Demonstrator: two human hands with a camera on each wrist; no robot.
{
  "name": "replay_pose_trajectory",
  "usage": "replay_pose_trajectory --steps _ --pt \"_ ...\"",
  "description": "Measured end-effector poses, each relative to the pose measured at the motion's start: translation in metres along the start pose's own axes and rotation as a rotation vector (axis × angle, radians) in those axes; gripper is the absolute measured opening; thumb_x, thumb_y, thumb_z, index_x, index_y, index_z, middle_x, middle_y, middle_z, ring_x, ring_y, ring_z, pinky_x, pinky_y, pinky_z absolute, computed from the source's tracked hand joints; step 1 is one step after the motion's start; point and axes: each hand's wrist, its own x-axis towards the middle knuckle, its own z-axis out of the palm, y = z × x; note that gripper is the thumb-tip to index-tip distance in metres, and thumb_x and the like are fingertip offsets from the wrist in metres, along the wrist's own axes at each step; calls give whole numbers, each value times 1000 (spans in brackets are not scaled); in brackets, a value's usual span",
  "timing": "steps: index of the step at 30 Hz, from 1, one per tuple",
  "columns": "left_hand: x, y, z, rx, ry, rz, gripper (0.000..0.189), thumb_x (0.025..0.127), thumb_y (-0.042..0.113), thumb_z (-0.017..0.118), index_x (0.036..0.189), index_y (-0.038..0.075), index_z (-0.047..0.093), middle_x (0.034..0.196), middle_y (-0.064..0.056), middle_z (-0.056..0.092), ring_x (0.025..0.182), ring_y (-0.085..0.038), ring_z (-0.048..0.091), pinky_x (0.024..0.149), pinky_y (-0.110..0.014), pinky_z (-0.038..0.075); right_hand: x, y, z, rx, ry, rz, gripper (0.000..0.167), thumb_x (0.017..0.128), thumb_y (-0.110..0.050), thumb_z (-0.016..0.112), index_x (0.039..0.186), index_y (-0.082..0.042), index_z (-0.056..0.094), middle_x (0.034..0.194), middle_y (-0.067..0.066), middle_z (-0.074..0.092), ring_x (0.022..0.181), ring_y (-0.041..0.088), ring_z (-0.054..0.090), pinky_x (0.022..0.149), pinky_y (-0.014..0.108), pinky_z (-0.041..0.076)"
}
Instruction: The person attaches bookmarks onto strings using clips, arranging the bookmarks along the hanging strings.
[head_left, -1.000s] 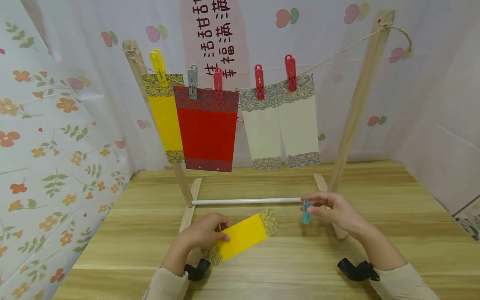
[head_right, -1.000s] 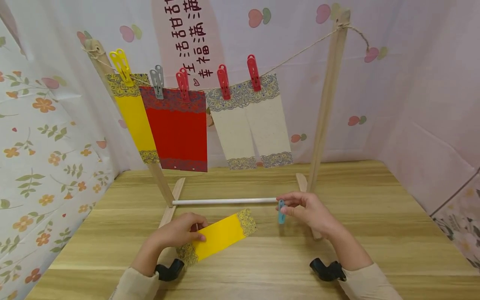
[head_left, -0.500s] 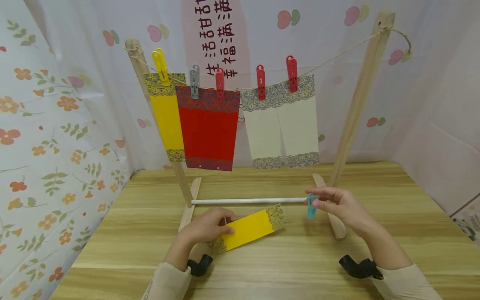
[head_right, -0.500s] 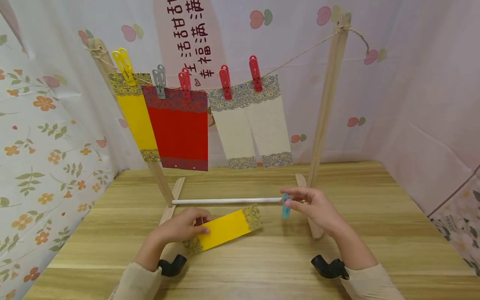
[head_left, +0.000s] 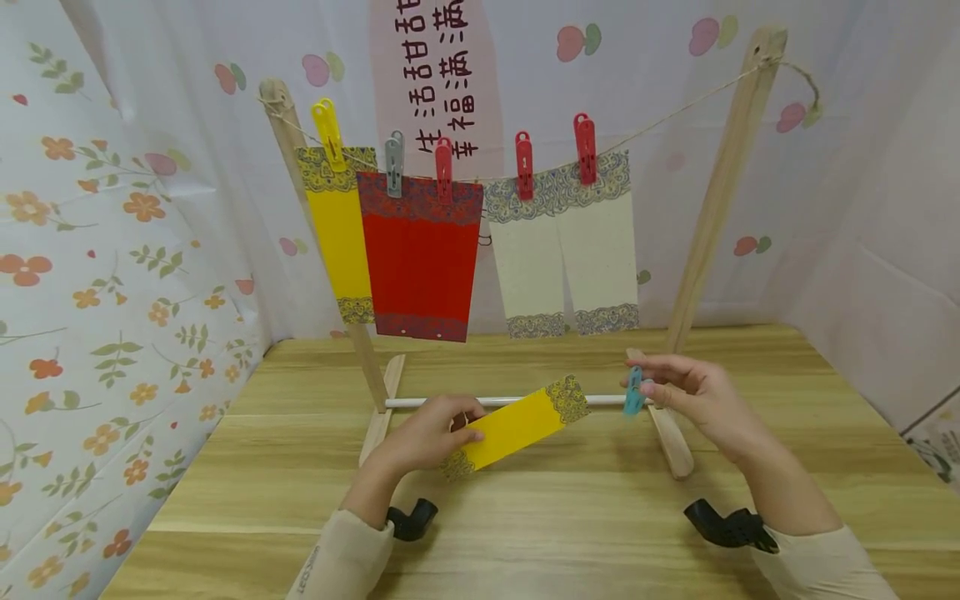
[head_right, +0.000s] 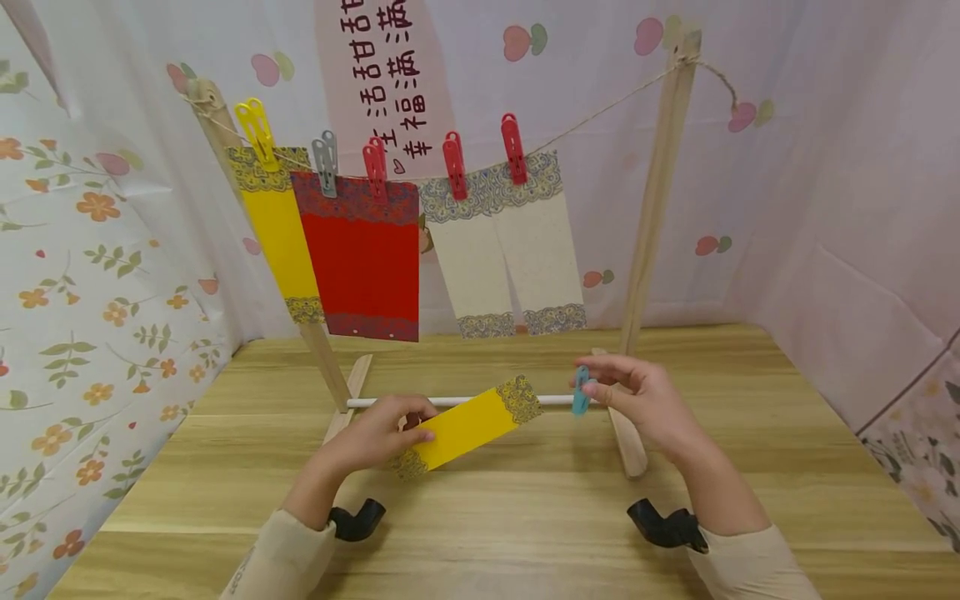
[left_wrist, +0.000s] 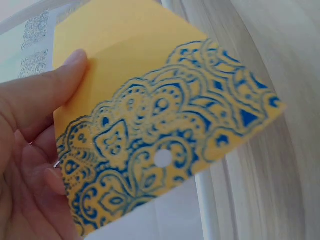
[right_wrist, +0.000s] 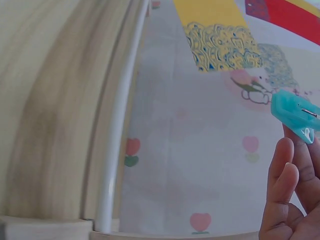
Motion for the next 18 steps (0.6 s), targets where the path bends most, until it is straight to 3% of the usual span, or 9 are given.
replay_pose_trajectory --steps 8,18 --pt "11 7 5 -44 54 50 7 94 11 68 100 12 69 84 3 59 78 -12 49 68 -23 42 7 -14 -9 -68 64 -27 32 100 -11 58 131 -4 60 110 -17 71 98 1 65 82 16 52" --pt "20 20 10 -58 118 108 4 92 12 70 95 10 68 79 1 56 73 -10 47 62 -21 39 13 -38 -24 29 128 -136 33 99 -2 56 131 -5 62 111 -15 72 98 0 66 80 14 52"
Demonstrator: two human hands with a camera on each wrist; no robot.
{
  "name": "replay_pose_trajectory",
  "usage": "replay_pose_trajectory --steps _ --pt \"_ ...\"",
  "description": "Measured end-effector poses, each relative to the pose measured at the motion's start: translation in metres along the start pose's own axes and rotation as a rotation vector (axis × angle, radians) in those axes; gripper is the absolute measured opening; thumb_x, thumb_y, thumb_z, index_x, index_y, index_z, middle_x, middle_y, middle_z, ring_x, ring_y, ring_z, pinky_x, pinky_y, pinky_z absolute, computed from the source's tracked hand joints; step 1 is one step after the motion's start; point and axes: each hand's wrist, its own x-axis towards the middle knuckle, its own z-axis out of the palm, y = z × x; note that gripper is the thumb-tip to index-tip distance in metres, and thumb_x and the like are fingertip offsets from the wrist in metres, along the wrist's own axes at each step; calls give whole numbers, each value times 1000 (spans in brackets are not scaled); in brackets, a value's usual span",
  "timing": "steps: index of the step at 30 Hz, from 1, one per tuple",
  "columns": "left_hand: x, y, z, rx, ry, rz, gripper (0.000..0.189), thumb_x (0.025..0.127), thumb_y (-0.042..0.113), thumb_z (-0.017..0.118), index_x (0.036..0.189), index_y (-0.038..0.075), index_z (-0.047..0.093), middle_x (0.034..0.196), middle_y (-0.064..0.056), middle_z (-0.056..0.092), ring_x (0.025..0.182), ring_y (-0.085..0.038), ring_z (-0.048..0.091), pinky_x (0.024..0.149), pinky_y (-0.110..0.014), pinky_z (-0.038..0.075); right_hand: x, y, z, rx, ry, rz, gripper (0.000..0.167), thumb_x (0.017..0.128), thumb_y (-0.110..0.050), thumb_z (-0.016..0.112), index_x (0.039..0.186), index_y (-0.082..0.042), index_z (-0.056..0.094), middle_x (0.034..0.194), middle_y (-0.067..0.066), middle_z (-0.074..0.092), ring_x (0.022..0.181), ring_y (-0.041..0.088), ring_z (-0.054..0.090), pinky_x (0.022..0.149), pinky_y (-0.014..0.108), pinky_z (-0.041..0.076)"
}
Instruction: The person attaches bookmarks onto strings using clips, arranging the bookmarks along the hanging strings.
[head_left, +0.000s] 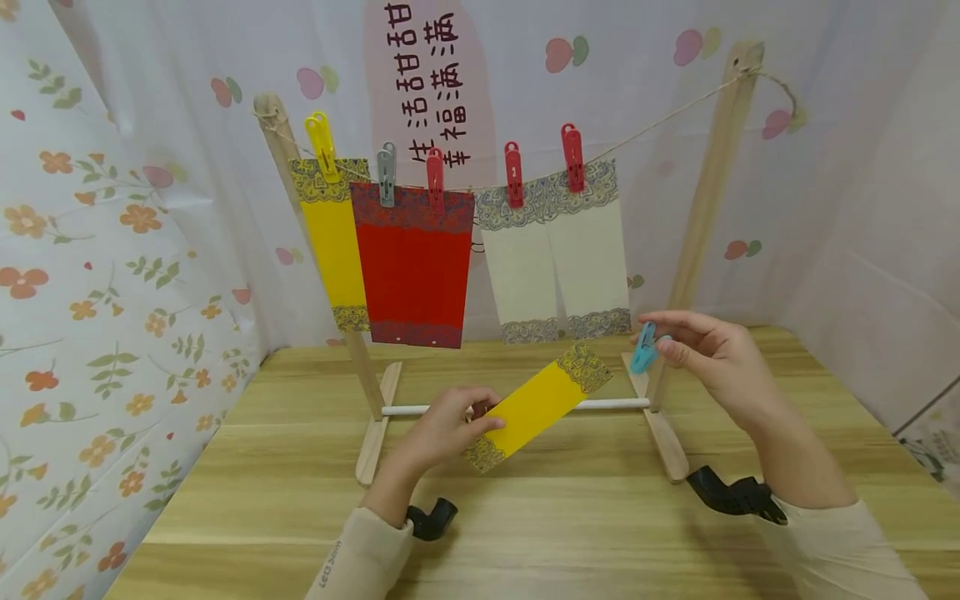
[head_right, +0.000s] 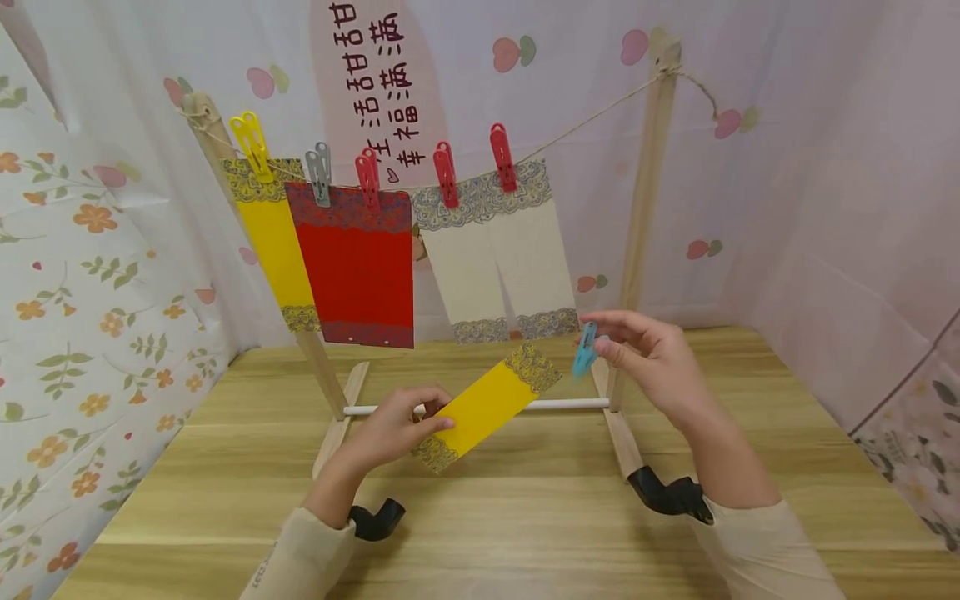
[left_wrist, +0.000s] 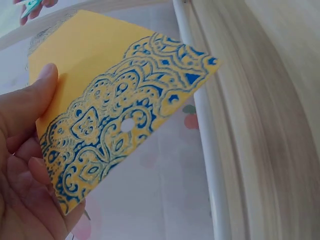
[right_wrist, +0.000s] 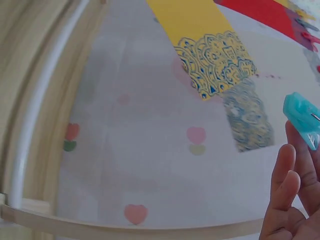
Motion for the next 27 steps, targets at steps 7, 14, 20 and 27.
replay_pose_trajectory --steps 7,14,20,27 --pt "11 7 3 -35 40 28 5 92 14 70 95 10 68 76 1 55 72 -10 47 58 -20 38 9 -20 -11 3 39 -39 33 98 0 57 131 -1 61 109 -10 74 101 3 66 80 15 50" --pt "25 15 3 -64 85 74 8 92 14 71 98 10 69 81 -2 60 74 -13 49 57 -20 39 20 -36 -14 -30 61 -70 32 98 -2 58 130 -2 62 109 -9 72 96 4 65 79 14 52" --pt "37 26 4 -97 121 86 9 92 15 71 99 9 69 84 -2 62 76 -15 52 59 -21 42 33 -51 -8 5 108 -108 31 97 -2 60 127 -3 65 106 -7 70 89 7 62 76 13 50" --pt "48 34 9 -134 136 115 10 92 14 71 99 7 69 86 -6 63 78 -14 53 61 -20 44 49 -68 2 205 187 -204 29 95 0 63 123 1 66 101 -2 75 88 8 66 67 15 47"
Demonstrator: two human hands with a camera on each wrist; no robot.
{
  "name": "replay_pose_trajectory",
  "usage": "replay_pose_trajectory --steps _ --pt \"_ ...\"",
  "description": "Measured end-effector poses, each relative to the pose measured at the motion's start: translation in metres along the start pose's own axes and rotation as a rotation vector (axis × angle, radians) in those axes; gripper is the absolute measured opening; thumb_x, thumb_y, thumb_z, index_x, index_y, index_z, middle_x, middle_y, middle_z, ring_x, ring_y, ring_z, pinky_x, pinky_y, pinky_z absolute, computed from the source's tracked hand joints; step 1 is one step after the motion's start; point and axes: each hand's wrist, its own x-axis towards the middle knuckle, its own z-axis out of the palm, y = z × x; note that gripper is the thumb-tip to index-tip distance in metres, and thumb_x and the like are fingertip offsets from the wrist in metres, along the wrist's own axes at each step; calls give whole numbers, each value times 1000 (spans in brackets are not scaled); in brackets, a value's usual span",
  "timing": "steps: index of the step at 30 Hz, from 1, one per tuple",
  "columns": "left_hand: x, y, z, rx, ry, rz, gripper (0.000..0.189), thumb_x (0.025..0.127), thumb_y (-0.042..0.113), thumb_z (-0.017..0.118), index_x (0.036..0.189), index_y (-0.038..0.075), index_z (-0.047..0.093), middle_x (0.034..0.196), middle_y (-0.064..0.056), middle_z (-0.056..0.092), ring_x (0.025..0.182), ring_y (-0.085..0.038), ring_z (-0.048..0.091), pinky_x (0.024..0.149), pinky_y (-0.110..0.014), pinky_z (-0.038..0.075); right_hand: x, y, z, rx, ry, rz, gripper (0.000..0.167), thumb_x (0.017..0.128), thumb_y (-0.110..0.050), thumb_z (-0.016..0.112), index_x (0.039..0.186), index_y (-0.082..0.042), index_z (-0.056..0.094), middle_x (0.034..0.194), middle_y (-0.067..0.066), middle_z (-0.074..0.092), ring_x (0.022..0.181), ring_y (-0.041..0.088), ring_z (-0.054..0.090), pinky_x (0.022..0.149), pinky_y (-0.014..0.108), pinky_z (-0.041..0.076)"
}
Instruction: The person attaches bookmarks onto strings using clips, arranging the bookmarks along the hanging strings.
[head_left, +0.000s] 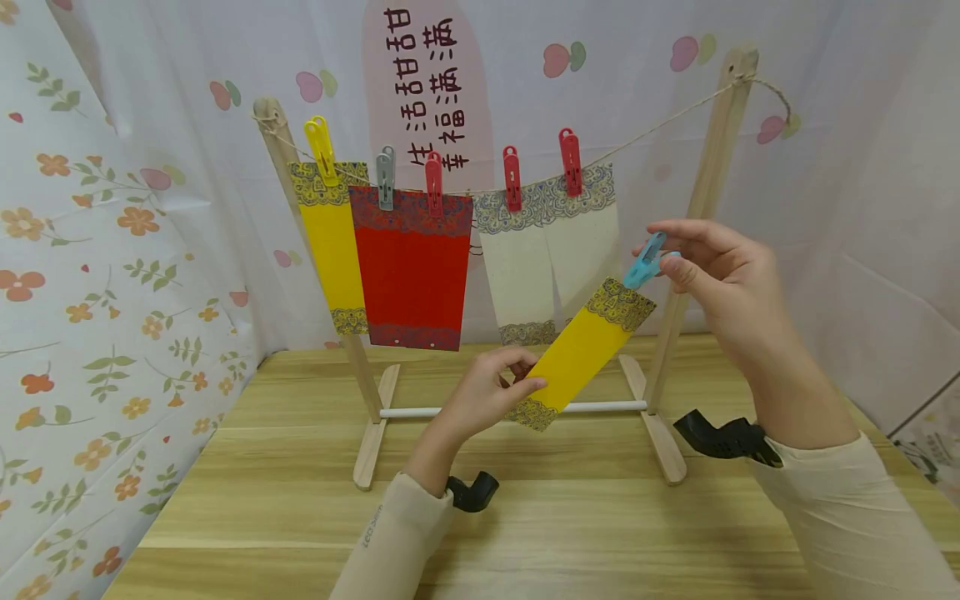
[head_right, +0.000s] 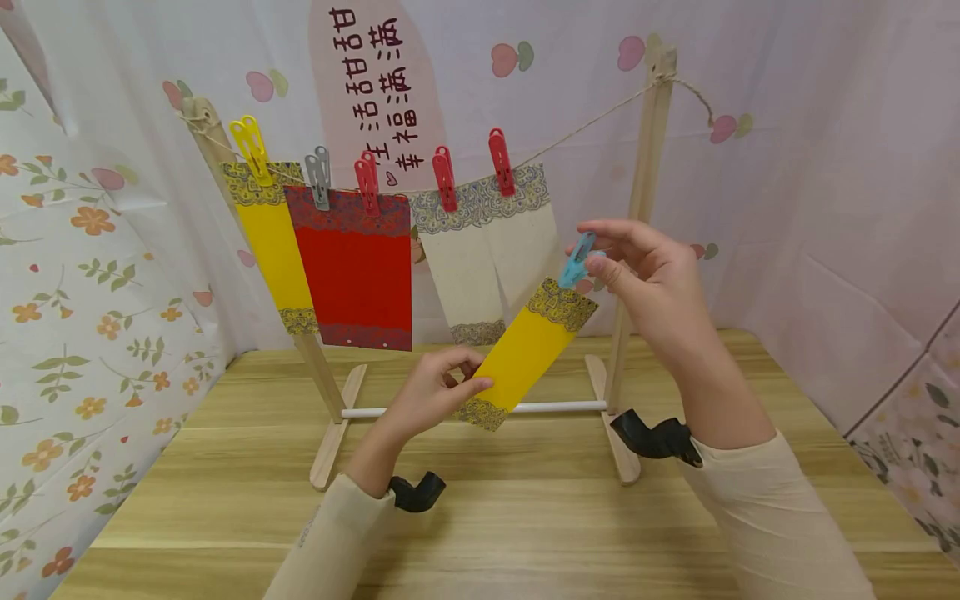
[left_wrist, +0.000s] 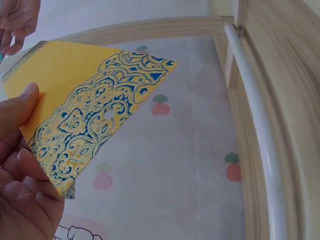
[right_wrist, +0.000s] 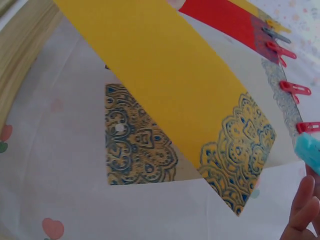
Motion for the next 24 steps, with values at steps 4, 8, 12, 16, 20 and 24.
replay_pose_trajectory --steps 4,8,12,16,20,24 --pt "5 3 2 -22 17 18 10 93 13 70 100 7 69 88 -7 65 80 -14 55 62 -20 47 11 -4 6 87 61 -79 27 92 4 64 119 4 67 96 2 76 82 11 69 59 16 40" --pt "10 6 3 -18 35 30 10 93 13 70 102 7 69 89 -5 67 81 -13 56 63 -21 49 23 -9 4 190 84 -157 26 90 10 63 115 9 67 94 7 76 85 16 72 56 20 31" --pt "19 10 5 -17 56 66 11 93 13 70 101 7 69 88 -5 67 80 -13 57 63 -21 51 34 -16 0 265 91 -179 26 89 15 61 114 12 65 92 11 76 87 20 73 53 20 26" --pt "30 16 10 -33 55 103 10 93 12 70 101 6 68 87 -6 67 80 -11 57 64 -19 52 40 -24 -4 289 116 -160 24 88 13 63 112 12 65 90 12 75 78 21 71 46 19 23" --pt "38 22 14 -58 48 110 12 94 11 69 103 5 68 90 -8 68 81 -11 57 65 -18 52 47 -31 -2 256 159 -143 22 88 6 67 110 9 64 91 12 74 67 21 60 45 18 26" --pt "45 26 16 -64 59 108 15 94 12 69 105 3 68 92 -10 68 81 -11 58 67 -18 52 56 -38 4 279 182 -158 20 87 6 69 106 7 63 89 13 73 62 21 54 49 18 29"
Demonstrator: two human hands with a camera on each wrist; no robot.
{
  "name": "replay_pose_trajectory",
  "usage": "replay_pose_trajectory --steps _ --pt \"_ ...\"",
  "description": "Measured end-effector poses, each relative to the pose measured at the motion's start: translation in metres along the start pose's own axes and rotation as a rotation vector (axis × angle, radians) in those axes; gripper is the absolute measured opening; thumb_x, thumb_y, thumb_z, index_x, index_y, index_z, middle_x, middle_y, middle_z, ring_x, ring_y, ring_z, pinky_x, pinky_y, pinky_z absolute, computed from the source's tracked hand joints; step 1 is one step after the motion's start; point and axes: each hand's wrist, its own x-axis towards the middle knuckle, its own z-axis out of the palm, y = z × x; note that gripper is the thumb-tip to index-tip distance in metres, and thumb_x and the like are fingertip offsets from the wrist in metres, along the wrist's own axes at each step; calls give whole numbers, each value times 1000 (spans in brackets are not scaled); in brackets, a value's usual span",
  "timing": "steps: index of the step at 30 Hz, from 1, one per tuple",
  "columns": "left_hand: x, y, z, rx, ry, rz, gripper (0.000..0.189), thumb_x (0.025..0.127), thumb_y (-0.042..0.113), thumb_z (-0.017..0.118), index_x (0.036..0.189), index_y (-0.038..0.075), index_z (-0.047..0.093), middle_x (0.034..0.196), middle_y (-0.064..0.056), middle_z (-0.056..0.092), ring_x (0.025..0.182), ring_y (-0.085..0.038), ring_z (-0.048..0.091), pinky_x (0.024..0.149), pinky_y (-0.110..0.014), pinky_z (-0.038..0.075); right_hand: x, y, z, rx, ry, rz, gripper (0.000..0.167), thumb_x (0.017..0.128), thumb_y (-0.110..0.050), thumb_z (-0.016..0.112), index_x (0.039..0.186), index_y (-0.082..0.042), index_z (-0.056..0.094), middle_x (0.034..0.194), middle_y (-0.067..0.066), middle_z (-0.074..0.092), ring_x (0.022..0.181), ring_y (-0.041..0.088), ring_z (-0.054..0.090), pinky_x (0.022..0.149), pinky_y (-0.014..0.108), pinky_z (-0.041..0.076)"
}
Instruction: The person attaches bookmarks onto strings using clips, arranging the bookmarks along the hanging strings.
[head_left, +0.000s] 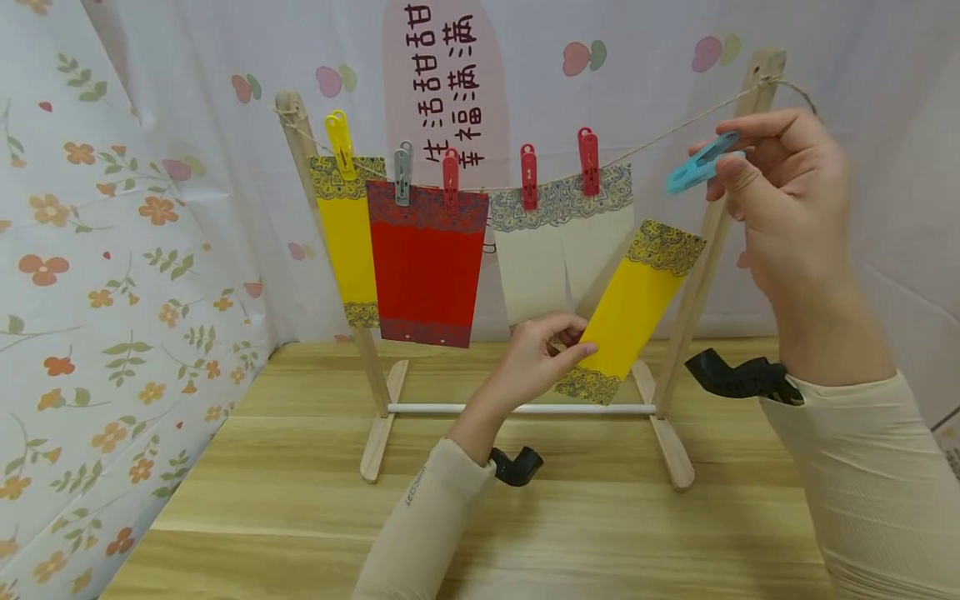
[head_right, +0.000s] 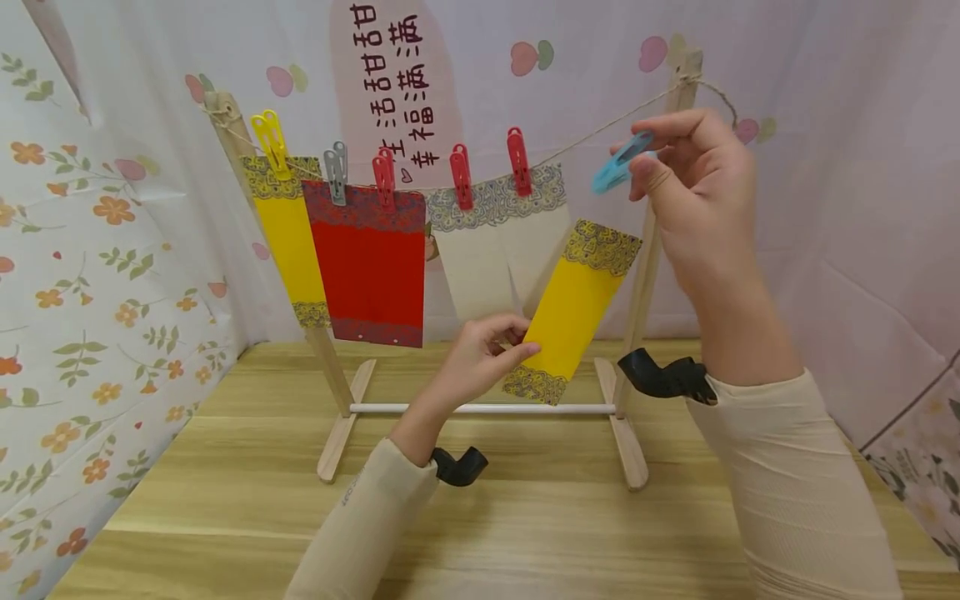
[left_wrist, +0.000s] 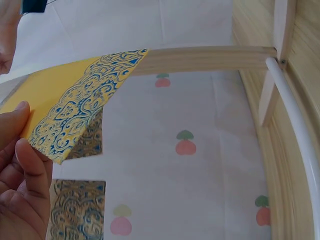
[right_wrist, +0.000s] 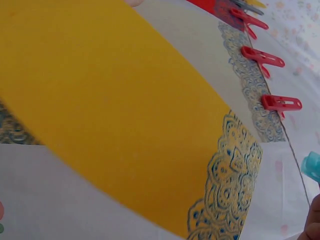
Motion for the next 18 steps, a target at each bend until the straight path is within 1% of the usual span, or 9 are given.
replay_pose_trajectory --steps 3,6,8,9,10,12,13,15,18 --pt "5 3 3 -14 21 7 15 94 12 69 105 3 69 92 -11 68 79 -12 58 67 -17 51 7 -4 6 47 2 -40 18 85 9 68 102 9 62 87 15 73 59 22 51 50 19 35" --pt "10 6 5 -23 54 19 15 93 12 69 105 3 69 92 -11 68 74 -11 57 65 -16 50 12 -6 13 12 -3 -103 16 85 10 69 100 11 63 87 16 73 58 22 49 54 20 42" --pt "13 7 6 -28 76 30 17 93 12 70 106 2 69 92 -12 67 73 -11 57 64 -16 50 16 -7 16 -9 -15 -143 16 85 10 69 100 13 62 87 17 72 59 22 52 56 20 45" --pt "15 8 7 -31 85 33 17 93 12 70 107 2 69 92 -12 67 73 -11 57 64 -16 50 18 -8 18 -12 -21 -147 17 85 9 69 100 14 62 87 18 72 60 22 53 56 20 45" --pt "16 8 7 -30 93 34 17 93 12 70 107 2 69 92 -12 67 73 -10 57 64 -16 51 20 -8 20 -38 -22 -160 17 85 7 70 100 13 63 87 17 72 61 22 55 56 20 45" --pt "18 9 8 -39 103 38 18 93 12 70 108 2 68 92 -12 68 73 -9 58 65 -16 52 25 -9 21 -37 -25 -157 19 84 5 71 99 13 63 87 18 72 61 22 56 57 19 46" --pt "19 10 9 -42 108 39 18 93 12 70 108 2 68 92 -12 68 73 -9 58 64 -17 52 27 -9 21 -20 -27 -143 19 84 5 72 99 13 63 87 19 71 61 22 56 56 19 46" --pt "20 10 10 -49 115 43 18 93 13 70 108 3 68 92 -12 68 72 -8 58 65 -17 53 31 -10 21 -47 -29 -156 17 85 4 71 98 12 64 87 18 72 55 21 52 53 18 44" --pt "23 11 12 -56 128 55 20 92 13 70 109 2 68 94 -12 69 74 -9 58 67 -17 53 38 -12 20 -66 -27 -159 15 85 4 72 96 11 65 86 17 72 46 18 39 46 16 33"
